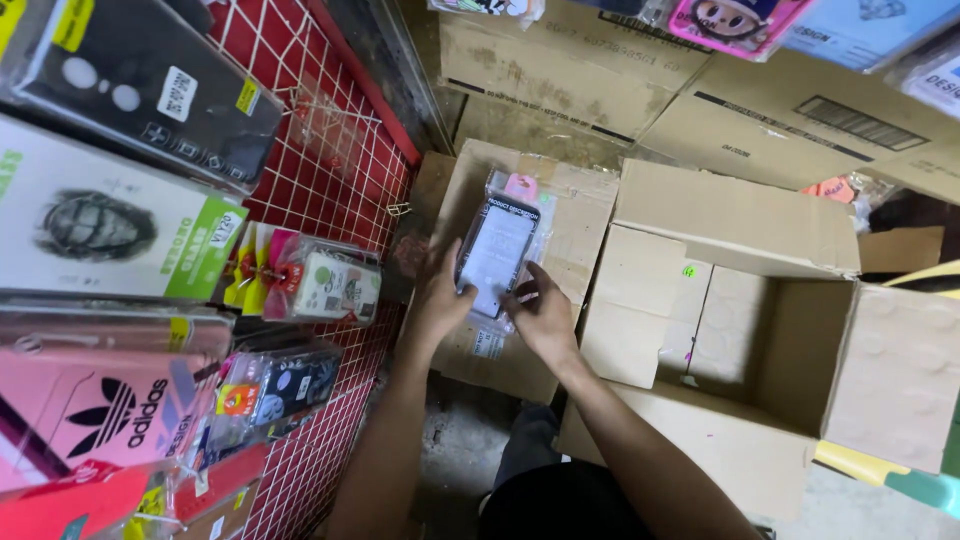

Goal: The person takes packaged phone cases and a charging cable out of cardboard boxes, holds each item up, turns it over, and places the cases into an open box on the floor. They also handle a blister-packed cable and set it on the boxes.

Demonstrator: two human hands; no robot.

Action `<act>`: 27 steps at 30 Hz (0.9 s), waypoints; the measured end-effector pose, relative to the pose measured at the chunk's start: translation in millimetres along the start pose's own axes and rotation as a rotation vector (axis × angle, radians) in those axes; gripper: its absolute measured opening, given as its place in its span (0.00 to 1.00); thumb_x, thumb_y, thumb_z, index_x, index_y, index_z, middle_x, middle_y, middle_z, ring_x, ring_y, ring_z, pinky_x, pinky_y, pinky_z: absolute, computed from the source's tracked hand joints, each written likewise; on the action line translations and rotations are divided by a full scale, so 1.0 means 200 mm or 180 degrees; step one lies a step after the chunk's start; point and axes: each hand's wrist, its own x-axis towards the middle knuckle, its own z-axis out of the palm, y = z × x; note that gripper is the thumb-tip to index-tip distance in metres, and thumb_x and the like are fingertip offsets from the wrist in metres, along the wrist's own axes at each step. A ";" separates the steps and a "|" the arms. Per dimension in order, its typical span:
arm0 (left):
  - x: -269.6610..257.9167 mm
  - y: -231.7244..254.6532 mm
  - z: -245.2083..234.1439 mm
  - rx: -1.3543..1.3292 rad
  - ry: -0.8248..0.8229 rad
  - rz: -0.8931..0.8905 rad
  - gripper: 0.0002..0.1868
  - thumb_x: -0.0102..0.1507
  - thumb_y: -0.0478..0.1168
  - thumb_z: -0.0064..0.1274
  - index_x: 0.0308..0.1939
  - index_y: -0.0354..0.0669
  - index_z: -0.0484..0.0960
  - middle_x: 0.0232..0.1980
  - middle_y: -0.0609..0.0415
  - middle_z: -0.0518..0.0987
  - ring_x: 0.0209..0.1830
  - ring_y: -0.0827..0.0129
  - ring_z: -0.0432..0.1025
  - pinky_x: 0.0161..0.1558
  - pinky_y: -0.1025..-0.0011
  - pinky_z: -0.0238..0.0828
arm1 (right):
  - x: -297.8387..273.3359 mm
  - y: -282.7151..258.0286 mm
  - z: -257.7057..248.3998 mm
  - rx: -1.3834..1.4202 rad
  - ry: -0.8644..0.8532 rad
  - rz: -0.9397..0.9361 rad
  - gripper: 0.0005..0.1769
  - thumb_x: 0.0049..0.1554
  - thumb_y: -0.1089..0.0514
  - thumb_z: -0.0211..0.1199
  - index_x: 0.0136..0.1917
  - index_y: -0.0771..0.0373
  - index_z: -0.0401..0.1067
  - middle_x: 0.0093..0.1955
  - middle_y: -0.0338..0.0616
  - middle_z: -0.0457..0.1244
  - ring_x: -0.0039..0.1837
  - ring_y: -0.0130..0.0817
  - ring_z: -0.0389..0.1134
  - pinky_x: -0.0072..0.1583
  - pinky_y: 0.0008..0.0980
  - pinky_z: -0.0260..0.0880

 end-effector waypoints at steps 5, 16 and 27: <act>0.12 -0.06 0.01 -0.1769 -0.0534 -0.0864 0.56 0.58 0.58 0.59 0.81 0.45 0.44 0.81 0.39 0.50 0.81 0.49 0.46 0.75 0.55 0.43 | 0.16 0.31 0.07 0.0371 0.0584 0.0051 0.37 0.58 0.57 0.61 0.78 0.68 0.55 0.63 0.57 0.64 0.55 0.40 0.72 0.56 0.35 0.73; 0.26 -0.07 0.03 -0.2719 -0.1749 -0.1686 0.52 0.55 0.68 0.55 0.76 0.44 0.64 0.75 0.44 0.70 0.76 0.54 0.62 0.72 0.53 0.54 | 0.26 0.53 0.14 0.1578 0.0231 0.0591 0.32 0.62 0.56 0.55 0.75 0.75 0.57 0.64 0.56 0.68 0.59 0.37 0.69 0.61 0.32 0.68; 0.17 0.05 0.08 -0.2964 -0.1684 -0.1777 0.37 0.61 0.58 0.53 0.69 0.43 0.74 0.67 0.49 0.79 0.66 0.62 0.72 0.66 0.60 0.64 | 0.17 0.29 0.00 0.2082 -0.0192 0.0966 0.37 0.65 0.37 0.45 0.74 0.68 0.62 0.61 0.52 0.68 0.57 0.39 0.72 0.59 0.38 0.72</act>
